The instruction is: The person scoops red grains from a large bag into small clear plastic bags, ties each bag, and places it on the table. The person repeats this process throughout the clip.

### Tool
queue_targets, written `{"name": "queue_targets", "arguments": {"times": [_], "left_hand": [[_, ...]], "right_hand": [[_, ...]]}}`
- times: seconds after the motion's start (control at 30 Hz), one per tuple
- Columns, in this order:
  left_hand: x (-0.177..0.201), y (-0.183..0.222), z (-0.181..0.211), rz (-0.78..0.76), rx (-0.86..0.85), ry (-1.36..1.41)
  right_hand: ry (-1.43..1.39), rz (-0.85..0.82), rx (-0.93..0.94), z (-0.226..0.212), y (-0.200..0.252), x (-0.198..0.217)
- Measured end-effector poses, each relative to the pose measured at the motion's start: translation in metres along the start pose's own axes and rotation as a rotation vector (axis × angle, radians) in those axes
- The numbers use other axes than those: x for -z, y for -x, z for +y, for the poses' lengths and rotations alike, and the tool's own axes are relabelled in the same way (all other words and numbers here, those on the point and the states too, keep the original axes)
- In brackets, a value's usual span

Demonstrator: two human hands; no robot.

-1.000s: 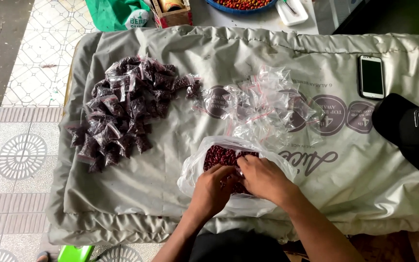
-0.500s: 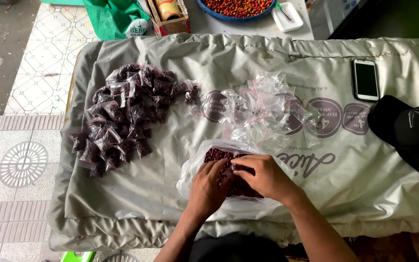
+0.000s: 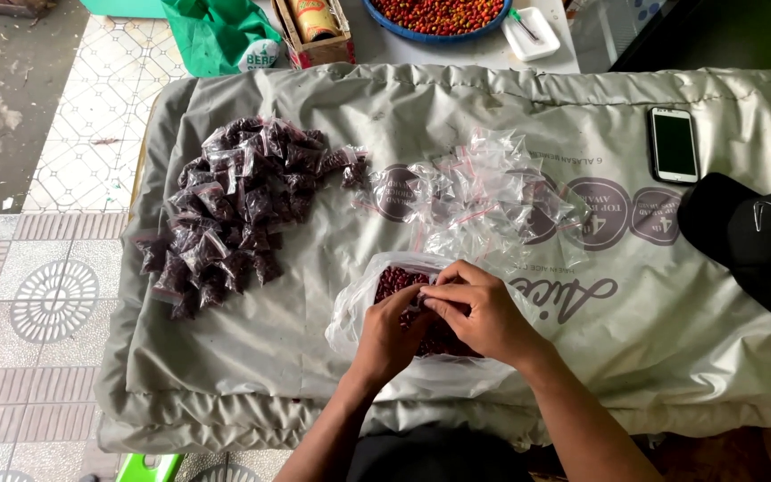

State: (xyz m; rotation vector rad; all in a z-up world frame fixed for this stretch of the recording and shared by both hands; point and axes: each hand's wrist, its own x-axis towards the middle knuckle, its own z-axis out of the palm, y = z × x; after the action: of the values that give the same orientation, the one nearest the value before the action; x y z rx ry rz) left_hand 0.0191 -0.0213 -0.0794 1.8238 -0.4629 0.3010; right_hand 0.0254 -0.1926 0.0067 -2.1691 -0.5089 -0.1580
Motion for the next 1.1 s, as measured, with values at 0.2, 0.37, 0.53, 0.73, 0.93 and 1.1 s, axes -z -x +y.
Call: {"name": "queue_targets", "arguments": {"times": [0.2, 0.37, 0.53, 0.73, 0.93, 1.1], "left_hand": [[0.001, 0.001, -0.004, -0.017, -0.005, 0.009], [-0.001, 0.004, -0.007, -0.018, 0.010, 0.028], [0.006, 0.002, -0.006, -0.039, 0.038, 0.053], [0.009, -0.002, -0.003, -0.045, 0.033, 0.031], [0.013, -0.005, 0.003, -0.029, 0.019, 0.007], [0.013, -0.010, 0.006, 0.005, -0.018, 0.015]], "right_hand": [[-0.043, -0.058, -0.009, -0.004, -0.004, 0.005], [-0.051, -0.107, -0.046, -0.011, -0.006, 0.006], [-0.009, -0.081, -0.037, -0.005, -0.004, -0.002], [0.095, -0.085, -0.013, 0.002, -0.003, -0.009], [0.168, -0.078, 0.016, 0.015, 0.002, -0.017], [0.222, -0.057, 0.082, 0.007, -0.004, -0.012]]}}
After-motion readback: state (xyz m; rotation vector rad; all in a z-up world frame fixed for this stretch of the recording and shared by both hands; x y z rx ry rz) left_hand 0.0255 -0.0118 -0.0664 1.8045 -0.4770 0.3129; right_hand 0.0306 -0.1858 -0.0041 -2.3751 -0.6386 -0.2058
